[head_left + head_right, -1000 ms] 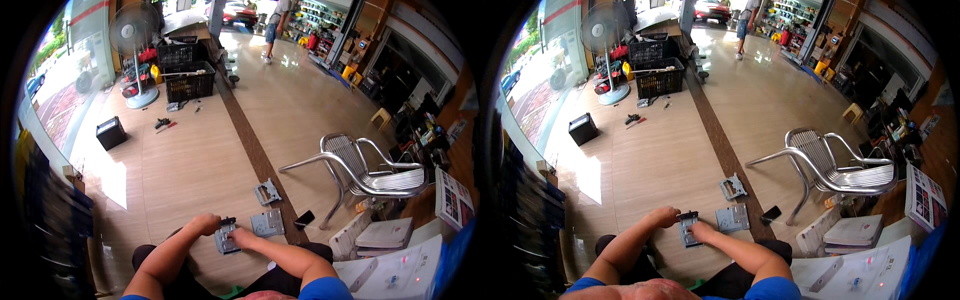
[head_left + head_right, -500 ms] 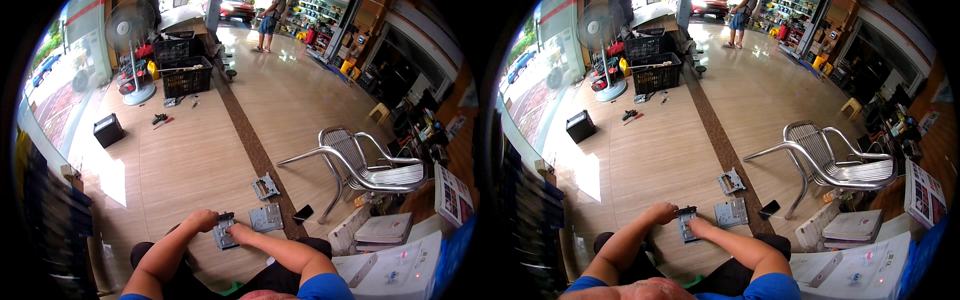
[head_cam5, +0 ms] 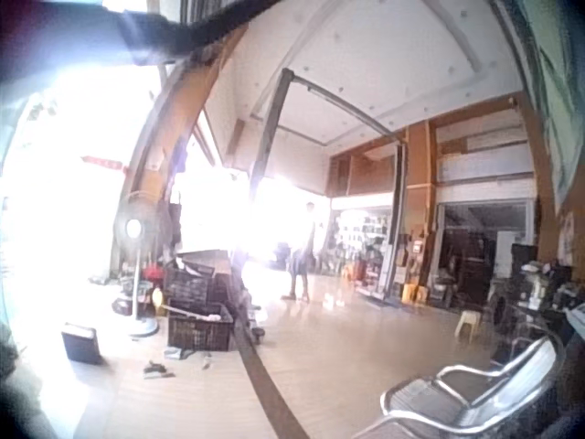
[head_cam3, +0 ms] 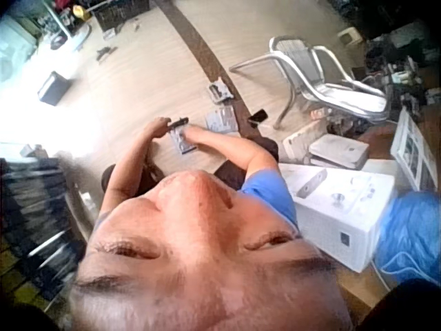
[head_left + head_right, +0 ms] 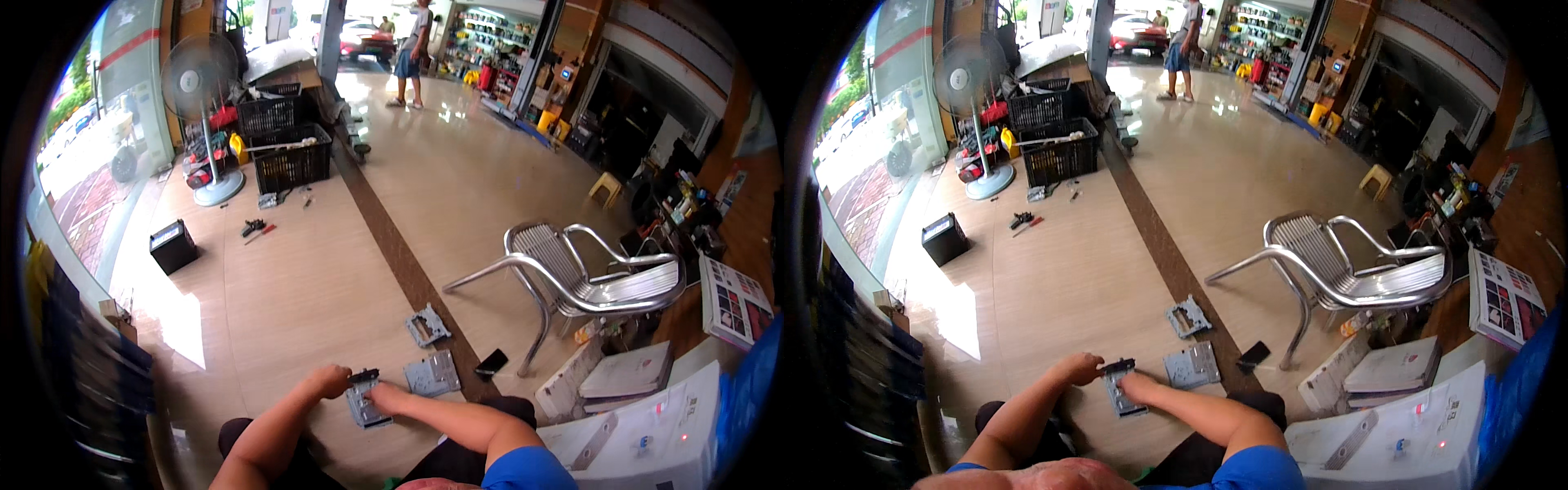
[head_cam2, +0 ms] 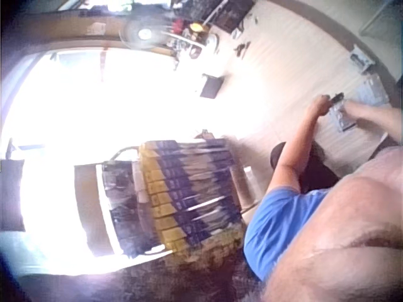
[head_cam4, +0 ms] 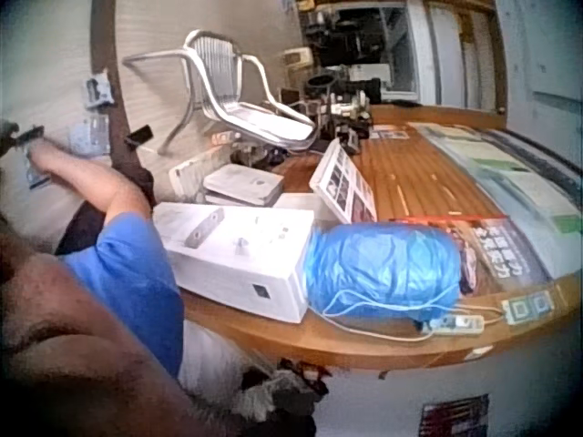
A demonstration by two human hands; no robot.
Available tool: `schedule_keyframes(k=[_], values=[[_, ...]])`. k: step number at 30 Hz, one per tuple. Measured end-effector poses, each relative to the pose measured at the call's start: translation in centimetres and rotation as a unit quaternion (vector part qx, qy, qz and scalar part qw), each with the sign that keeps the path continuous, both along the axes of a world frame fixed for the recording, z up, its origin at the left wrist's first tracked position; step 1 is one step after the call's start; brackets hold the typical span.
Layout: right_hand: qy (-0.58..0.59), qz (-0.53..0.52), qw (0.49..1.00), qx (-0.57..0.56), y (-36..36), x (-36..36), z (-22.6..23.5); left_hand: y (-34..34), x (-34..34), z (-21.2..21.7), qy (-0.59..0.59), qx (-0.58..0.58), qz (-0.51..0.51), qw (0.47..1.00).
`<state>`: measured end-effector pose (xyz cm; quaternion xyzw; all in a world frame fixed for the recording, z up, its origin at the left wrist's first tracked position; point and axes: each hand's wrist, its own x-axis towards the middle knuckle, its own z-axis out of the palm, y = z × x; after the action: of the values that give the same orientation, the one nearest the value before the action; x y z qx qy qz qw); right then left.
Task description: The person unscrews several small screws from a metal bracket and a black plastic component on a tiled floor using a small screwdriver, setting the screws and components aside as they are removed.
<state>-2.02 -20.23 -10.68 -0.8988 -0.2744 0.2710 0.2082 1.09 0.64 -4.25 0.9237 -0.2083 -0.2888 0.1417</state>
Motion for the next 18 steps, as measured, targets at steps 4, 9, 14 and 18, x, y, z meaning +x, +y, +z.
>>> schedule_keyframes(k=[4, 9, 14, 18], values=[[0.018, 0.006, 1.000, -0.003, 0.1, -0.4, 0.1, -0.6, -0.5, -0.7, -0.036, -0.026, 0.008, 0.999], [-0.003, 0.010, 1.000, -0.016, -0.2, -0.5, 1.1, -0.2, -0.8, 0.3, -0.051, -0.017, -0.023, 0.998], [0.020, 0.012, 0.999, -0.040, -0.3, -0.1, 0.6, -0.3, -0.4, 0.0, -0.054, -0.021, -0.009, 0.998], [0.014, 0.014, 0.999, -0.046, -0.9, -0.4, 0.7, -1.1, -0.9, 1.6, -0.043, -0.017, -0.017, 0.999]])
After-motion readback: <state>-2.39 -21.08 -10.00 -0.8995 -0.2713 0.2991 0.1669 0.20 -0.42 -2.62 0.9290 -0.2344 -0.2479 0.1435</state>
